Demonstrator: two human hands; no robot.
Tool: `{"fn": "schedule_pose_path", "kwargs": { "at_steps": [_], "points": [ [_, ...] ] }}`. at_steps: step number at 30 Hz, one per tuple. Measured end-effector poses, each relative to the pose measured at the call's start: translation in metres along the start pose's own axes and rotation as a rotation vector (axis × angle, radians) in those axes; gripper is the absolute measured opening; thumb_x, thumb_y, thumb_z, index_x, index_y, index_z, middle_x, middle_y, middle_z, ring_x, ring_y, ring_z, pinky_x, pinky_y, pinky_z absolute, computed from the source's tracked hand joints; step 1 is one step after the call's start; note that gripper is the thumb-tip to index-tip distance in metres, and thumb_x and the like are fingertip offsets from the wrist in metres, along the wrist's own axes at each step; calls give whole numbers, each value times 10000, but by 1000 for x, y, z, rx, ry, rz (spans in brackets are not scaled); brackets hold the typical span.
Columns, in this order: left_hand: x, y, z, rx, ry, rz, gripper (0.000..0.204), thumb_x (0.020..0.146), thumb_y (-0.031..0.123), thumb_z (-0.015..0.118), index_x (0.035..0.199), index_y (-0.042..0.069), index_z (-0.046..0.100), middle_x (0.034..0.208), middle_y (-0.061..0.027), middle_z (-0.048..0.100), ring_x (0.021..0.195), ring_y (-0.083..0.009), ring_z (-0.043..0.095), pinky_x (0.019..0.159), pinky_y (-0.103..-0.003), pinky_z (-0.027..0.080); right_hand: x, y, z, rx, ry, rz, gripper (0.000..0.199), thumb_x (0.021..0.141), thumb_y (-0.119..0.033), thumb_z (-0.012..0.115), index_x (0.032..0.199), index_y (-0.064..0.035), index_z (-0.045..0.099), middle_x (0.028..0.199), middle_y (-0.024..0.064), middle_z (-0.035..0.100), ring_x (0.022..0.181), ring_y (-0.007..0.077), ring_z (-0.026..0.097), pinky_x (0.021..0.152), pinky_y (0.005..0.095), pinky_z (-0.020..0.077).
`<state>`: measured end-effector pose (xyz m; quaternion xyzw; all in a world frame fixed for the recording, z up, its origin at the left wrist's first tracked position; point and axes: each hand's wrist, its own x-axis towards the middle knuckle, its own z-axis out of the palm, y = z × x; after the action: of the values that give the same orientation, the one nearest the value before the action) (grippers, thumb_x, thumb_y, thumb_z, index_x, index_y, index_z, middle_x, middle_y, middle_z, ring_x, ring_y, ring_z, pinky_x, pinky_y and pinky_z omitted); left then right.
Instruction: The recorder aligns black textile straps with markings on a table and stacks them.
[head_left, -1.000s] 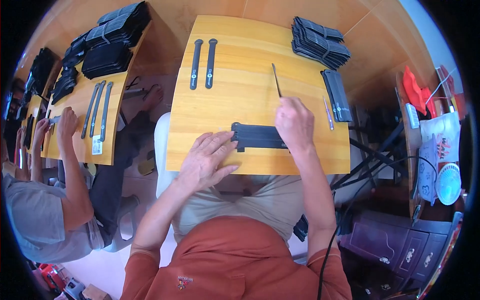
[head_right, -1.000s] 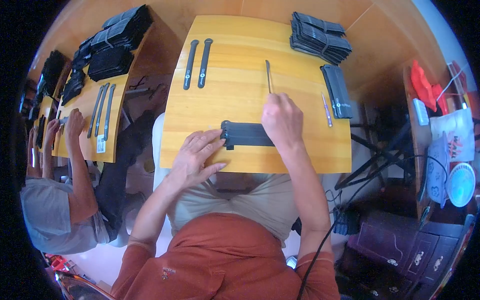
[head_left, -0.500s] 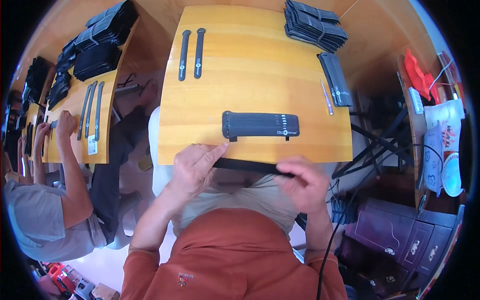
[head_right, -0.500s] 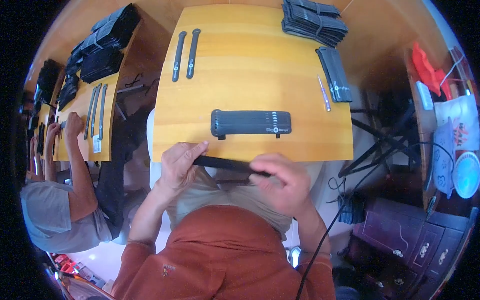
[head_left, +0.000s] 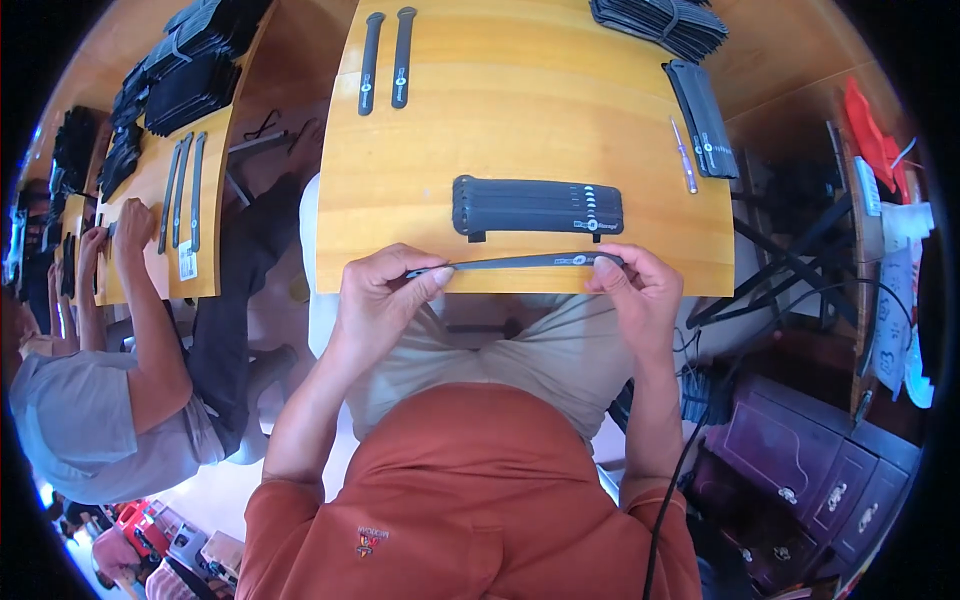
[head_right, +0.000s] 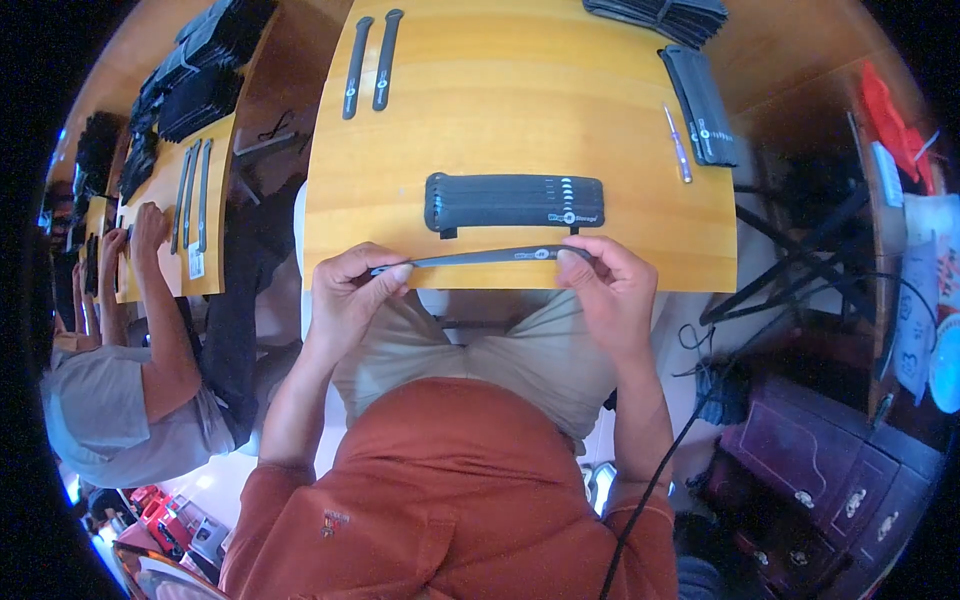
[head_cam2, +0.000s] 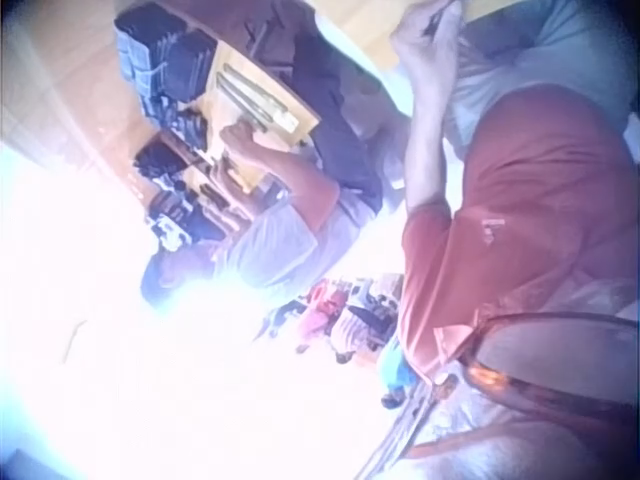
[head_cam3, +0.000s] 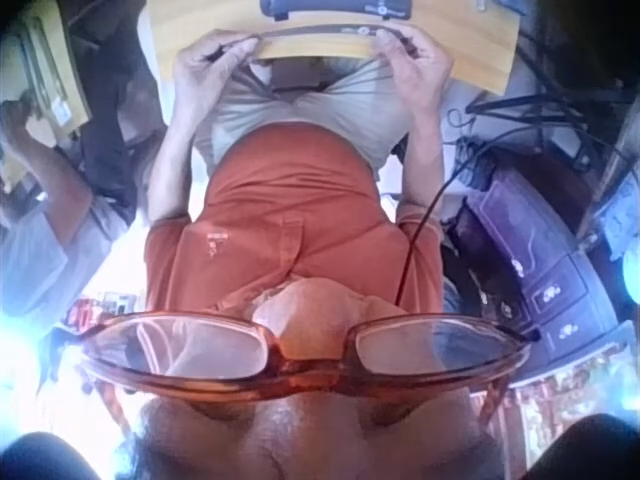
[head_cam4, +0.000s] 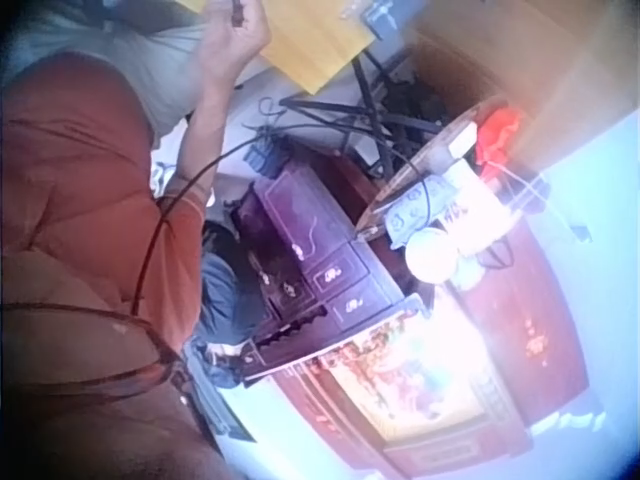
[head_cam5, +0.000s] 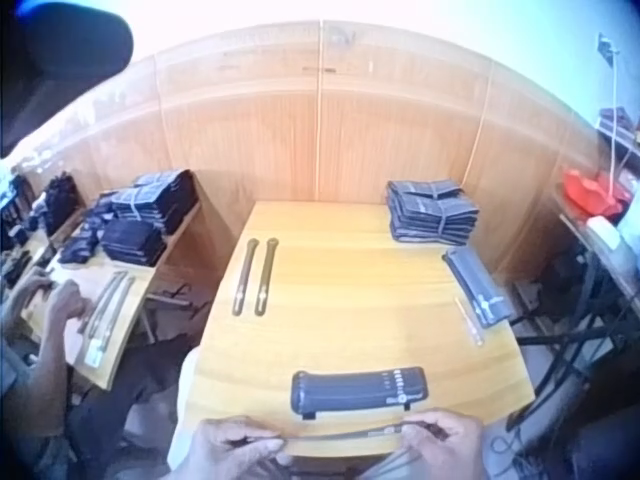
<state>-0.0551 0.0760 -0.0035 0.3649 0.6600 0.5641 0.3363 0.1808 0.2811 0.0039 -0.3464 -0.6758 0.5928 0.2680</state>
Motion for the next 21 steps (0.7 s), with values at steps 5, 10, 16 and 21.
{"fn": "schedule_pose_path", "kwargs": {
  "at_steps": [5, 10, 16, 21],
  "points": [
    [12, -2, 7, -150, 35, -149, 127, 967, 81, 751, 1027, -30, 764, 866, -38, 710, 775, -81, 645, 672, -234, 524, 8, 9, -5, 92, 18, 24, 172, 979, -93, 729, 1088, 39, 742, 882, 47, 707, 736, 113, 689, 684, 243, 562],
    [22, 3, 14, -95, 66, -203, 131, 984, 86, 735, 1031, -33, 762, 860, -24, 713, 774, -59, 634, 662, -216, 519, 13, 13, -9, 11, 49, -18, 176, 984, -90, 719, 1090, 49, 740, 897, 41, 701, 709, 105, 679, 677, 238, 560],
    [28, -2, 20, -99, 74, -267, 144, 991, 84, 719, 1086, -18, 756, 912, -29, 731, 775, -78, 671, 723, -224, 566, 16, 25, -18, -51, 124, 63, 185, 977, -89, 729, 1106, 43, 741, 882, 37, 699, 708, 86, 668, 647, 229, 541],
    [32, -2, 23, -119, 96, -249, 148, 991, 72, 715, 1102, -20, 749, 898, -28, 735, 765, -84, 674, 725, -225, 567, 20, 30, -21, -63, 115, 3, 189, 976, -98, 732, 1110, 35, 743, 874, 29, 690, 685, 76, 645, 613, 222, 527]
  ]
}}
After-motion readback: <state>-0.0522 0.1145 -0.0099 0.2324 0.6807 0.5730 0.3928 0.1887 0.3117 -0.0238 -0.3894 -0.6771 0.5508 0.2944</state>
